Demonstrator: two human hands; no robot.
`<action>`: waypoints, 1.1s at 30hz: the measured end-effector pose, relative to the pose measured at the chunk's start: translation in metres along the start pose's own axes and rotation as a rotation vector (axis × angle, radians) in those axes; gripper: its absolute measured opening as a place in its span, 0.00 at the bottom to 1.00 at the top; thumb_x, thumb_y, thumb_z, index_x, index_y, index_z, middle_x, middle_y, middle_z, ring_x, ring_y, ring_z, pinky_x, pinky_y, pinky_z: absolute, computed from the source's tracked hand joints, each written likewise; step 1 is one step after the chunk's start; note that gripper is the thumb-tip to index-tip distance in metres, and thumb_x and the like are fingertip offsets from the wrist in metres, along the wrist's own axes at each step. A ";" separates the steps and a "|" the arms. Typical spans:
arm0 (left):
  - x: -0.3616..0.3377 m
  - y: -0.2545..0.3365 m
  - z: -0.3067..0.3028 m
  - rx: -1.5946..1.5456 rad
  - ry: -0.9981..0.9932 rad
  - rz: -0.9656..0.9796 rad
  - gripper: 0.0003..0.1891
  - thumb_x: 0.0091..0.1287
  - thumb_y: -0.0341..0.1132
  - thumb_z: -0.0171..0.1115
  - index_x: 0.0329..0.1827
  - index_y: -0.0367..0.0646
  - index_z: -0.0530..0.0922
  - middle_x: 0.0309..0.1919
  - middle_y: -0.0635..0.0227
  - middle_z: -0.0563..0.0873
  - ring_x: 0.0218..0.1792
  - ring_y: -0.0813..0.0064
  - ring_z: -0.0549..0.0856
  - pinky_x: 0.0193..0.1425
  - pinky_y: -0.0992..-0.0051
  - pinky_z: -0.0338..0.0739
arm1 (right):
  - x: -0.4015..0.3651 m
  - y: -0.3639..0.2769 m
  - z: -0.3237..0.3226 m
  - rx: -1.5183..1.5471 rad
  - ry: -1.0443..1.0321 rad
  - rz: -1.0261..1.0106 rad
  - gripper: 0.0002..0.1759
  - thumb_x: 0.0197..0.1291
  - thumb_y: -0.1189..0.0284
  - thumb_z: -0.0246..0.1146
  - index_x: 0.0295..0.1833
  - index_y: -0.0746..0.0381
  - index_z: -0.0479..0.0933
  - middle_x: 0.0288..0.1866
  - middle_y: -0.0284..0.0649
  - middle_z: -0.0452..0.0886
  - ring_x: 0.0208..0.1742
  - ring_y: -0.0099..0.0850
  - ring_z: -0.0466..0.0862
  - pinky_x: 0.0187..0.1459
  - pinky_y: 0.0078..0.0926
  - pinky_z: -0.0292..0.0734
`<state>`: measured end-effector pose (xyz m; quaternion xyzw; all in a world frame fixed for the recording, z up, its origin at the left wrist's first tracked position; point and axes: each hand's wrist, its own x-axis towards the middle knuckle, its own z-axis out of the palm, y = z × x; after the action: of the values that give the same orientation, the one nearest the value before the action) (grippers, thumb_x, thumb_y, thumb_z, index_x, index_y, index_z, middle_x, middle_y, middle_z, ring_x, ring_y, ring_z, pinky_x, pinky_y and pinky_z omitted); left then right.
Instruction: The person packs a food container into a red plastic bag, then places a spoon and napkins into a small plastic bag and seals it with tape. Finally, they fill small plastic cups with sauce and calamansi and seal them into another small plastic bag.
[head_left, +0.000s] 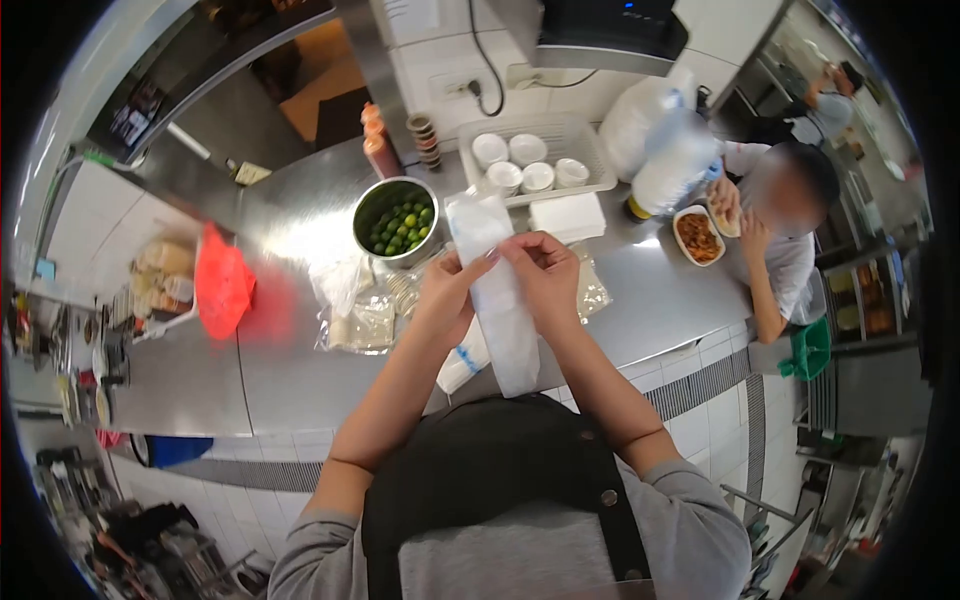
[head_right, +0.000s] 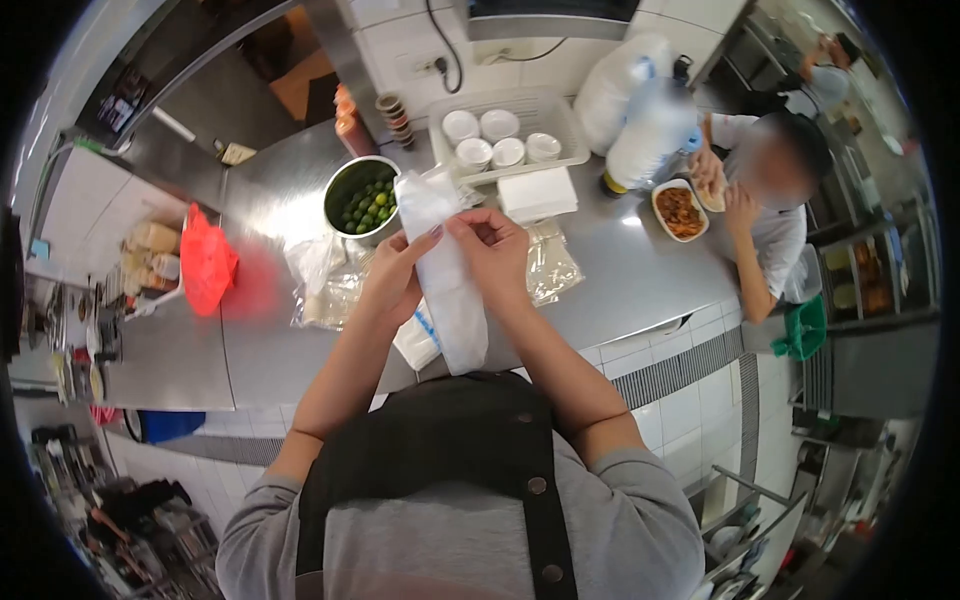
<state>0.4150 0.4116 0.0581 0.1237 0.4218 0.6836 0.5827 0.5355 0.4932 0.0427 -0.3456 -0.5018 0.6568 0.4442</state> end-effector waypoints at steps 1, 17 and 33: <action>0.005 -0.005 -0.009 0.013 0.023 0.000 0.16 0.71 0.32 0.69 0.56 0.34 0.80 0.48 0.62 0.89 0.45 0.73 0.88 0.52 0.69 0.84 | -0.002 0.005 0.001 -0.006 -0.004 -0.009 0.05 0.63 0.77 0.72 0.39 0.66 0.83 0.32 0.32 0.86 0.32 0.15 0.81 0.35 0.14 0.76; 0.022 -0.020 -0.127 0.290 0.354 0.167 0.20 0.65 0.26 0.73 0.58 0.32 0.79 0.45 0.59 0.89 0.44 0.73 0.89 0.49 0.75 0.84 | 0.015 0.099 -0.022 -0.257 -0.300 0.225 0.18 0.63 0.80 0.70 0.55 0.65 0.73 0.41 0.36 0.82 0.38 0.21 0.82 0.44 0.20 0.78; -0.023 0.003 -0.103 0.428 0.421 0.333 0.13 0.69 0.23 0.67 0.55 0.38 0.85 0.30 0.76 0.86 0.24 0.95 0.76 0.26 0.89 0.65 | 0.046 0.132 -0.067 -0.364 -0.060 0.728 0.10 0.70 0.68 0.65 0.48 0.63 0.76 0.26 0.36 0.75 0.21 0.31 0.83 0.21 0.28 0.80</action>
<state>0.3516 0.3465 0.0043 0.1664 0.6407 0.6760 0.3238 0.5479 0.5465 -0.1023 -0.5542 -0.4677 0.6814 0.0994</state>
